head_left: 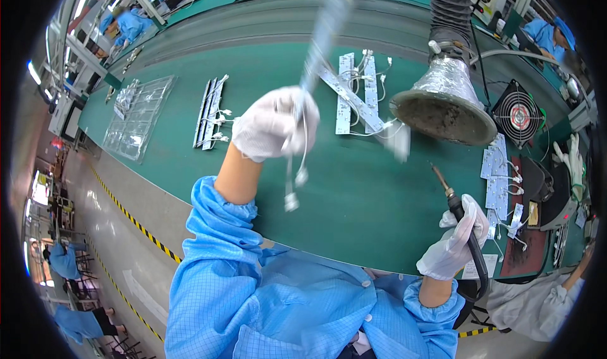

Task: Soldering wires onto LED light strips at a manual assembly station.

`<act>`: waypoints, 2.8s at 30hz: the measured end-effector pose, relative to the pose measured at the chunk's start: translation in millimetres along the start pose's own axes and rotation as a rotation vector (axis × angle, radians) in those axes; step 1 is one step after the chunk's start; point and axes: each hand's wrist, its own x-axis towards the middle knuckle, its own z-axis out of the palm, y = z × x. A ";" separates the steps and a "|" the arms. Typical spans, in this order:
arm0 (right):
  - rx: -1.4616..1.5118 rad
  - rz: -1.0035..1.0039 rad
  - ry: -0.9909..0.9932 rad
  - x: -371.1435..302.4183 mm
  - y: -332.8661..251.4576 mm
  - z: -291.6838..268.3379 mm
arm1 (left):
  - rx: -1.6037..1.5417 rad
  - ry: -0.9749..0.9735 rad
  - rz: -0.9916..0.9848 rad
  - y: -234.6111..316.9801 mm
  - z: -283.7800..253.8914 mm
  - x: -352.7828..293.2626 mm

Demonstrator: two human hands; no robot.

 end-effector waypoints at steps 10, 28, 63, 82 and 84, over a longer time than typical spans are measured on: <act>-0.248 -0.009 0.100 14.6 -24.8 10.0 | 0.734 0.201 -0.792 -76.6 52.9 43.8; 0.025 -0.262 -0.330 14.6 -24.0 6.5 | 0.965 0.358 -0.593 -106.0 77.2 47.0; -0.167 -0.446 -0.439 9.1 -21.9 -4.9 | 0.876 0.359 -0.610 -99.7 75.8 48.9; -0.146 -0.332 -0.210 9.9 -9.7 -6.5 | 2.089 0.082 -0.478 -75.5 104.6 44.0; -0.180 -0.349 -0.221 11.0 -14.1 -7.1 | 1.982 0.153 -0.454 -102.0 92.9 49.8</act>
